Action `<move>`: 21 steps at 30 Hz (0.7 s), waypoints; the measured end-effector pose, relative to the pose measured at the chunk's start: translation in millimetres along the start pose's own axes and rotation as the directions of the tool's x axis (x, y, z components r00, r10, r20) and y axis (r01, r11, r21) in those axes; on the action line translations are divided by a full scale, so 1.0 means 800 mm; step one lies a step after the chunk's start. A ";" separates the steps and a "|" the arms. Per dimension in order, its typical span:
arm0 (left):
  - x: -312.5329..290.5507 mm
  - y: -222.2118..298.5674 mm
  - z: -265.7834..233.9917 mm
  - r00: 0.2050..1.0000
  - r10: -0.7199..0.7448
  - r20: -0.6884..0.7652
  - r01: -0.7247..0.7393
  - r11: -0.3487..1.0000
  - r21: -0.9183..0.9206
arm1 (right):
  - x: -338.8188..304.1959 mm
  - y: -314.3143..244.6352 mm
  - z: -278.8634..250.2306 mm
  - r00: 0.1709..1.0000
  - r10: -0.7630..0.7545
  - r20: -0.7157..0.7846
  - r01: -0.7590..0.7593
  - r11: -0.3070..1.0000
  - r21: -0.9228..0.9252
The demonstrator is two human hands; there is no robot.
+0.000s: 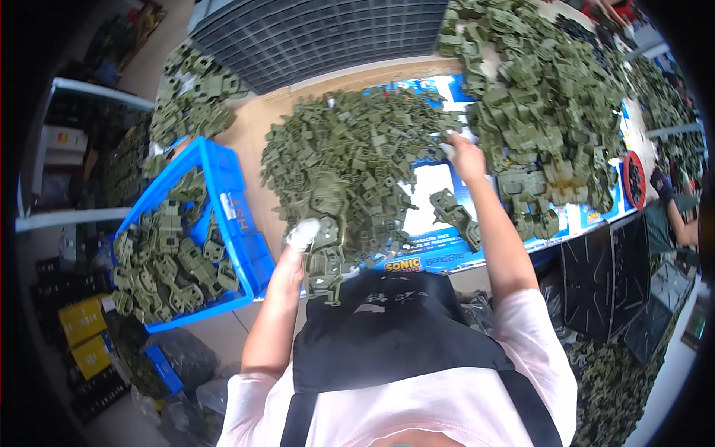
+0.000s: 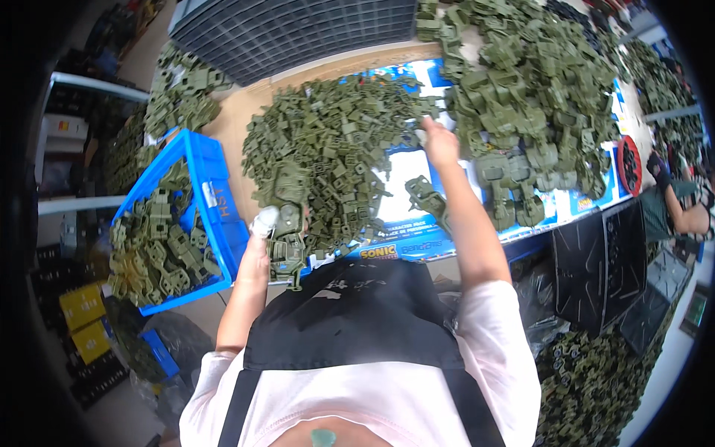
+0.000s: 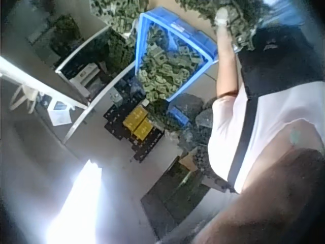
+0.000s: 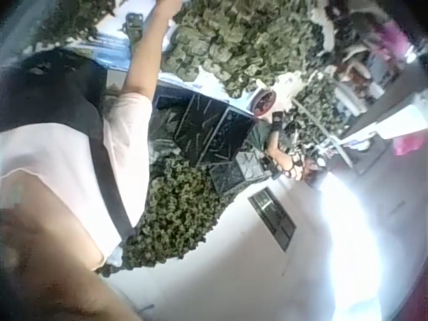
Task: The person repeatedly picks up green plastic components from a table, aligns them, and presses them together by hand. They place the assembled units into a blue bin and continue the cycle.
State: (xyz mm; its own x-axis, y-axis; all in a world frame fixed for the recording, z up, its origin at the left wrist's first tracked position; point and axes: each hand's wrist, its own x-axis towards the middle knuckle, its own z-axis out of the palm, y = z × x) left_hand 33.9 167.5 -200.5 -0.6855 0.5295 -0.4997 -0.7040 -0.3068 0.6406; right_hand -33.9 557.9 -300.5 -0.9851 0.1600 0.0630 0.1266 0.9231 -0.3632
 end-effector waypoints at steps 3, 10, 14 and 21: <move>-0.026 0.017 0.061 0.982 -0.009 -0.189 0.016 0.999 0.040 | -0.069 -0.068 -0.083 0.995 -0.086 -0.048 0.097 0.932 0.349; -0.006 0.013 0.088 0.981 -0.088 0.172 0.011 0.914 0.405 | -0.175 -0.175 -0.142 0.906 -0.420 0.042 0.373 0.843 0.389; -0.006 0.013 0.087 0.952 -0.092 0.291 -0.079 0.847 0.525 | -0.191 -0.185 -0.162 0.889 -0.415 0.192 0.326 0.870 0.371; -0.012 -0.005 0.084 0.966 -0.089 0.242 -0.077 0.796 0.600 | -0.193 -0.182 -0.150 0.855 -0.457 0.246 0.338 0.850 0.405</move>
State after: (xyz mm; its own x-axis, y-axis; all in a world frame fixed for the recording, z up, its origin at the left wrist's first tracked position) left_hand 55.8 216.7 -159.3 -0.5544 0.7303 -0.3991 -0.3966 0.1897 0.8982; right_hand 113.7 440.8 -146.0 -0.9286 -0.3709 -0.0085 -0.2722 0.6965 -0.6639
